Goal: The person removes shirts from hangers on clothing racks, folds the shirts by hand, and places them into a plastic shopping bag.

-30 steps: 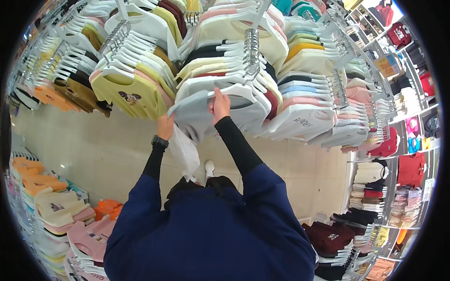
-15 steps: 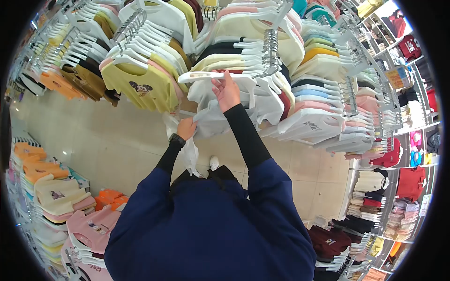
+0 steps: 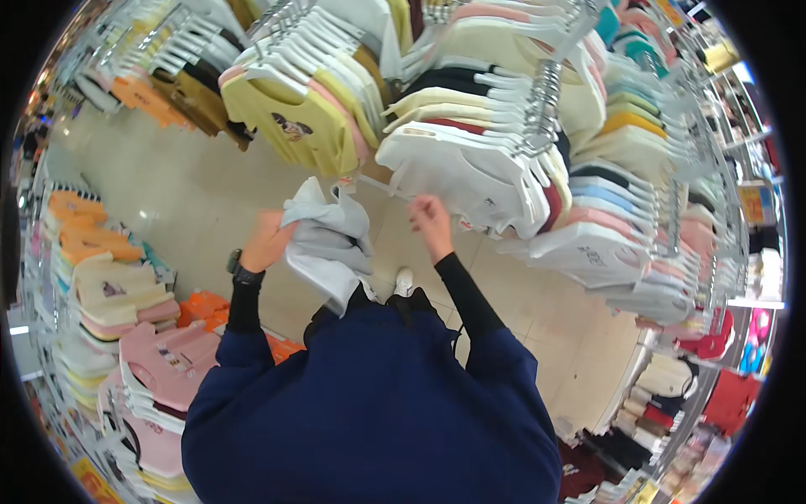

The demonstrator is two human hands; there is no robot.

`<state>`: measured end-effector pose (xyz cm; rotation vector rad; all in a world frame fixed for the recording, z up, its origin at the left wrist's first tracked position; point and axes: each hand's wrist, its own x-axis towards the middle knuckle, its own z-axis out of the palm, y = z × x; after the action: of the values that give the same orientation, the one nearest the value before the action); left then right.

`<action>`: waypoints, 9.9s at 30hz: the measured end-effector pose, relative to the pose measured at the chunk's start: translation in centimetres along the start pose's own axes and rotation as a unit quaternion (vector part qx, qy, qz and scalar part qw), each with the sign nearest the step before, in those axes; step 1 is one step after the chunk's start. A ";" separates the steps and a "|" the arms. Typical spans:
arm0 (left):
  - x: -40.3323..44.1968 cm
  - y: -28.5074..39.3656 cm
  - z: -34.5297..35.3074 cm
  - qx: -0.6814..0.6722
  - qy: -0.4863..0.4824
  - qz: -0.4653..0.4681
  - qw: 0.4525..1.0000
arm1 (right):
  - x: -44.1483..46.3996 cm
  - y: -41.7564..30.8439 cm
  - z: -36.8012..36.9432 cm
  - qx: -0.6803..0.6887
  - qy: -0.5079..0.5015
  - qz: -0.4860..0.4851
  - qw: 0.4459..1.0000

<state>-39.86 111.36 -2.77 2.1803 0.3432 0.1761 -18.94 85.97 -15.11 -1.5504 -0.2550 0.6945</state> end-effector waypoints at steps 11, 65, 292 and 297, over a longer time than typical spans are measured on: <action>-9.8 7.2 -6.1 0.089 0.175 -0.007 0.981 | 6.6 2.5 10.4 -0.136 -0.409 -0.157 0.888; -10.0 -18.8 -44.9 -0.067 0.399 -0.100 0.909 | 21.3 -5.8 68.3 -0.029 -0.629 -0.178 0.756; 117.4 -143.2 -187.0 -0.154 -0.384 0.033 0.910 | 163.1 -27.2 209.6 -0.595 0.154 0.117 0.780; 123.8 -143.3 -186.3 -0.234 -0.348 0.016 0.908 | 166.8 -27.9 207.9 -0.560 0.214 -0.004 0.800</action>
<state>5.58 373.05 -8.42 1.6343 -0.1369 -0.4578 1.78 353.04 -25.09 -2.7855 -0.3552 0.0952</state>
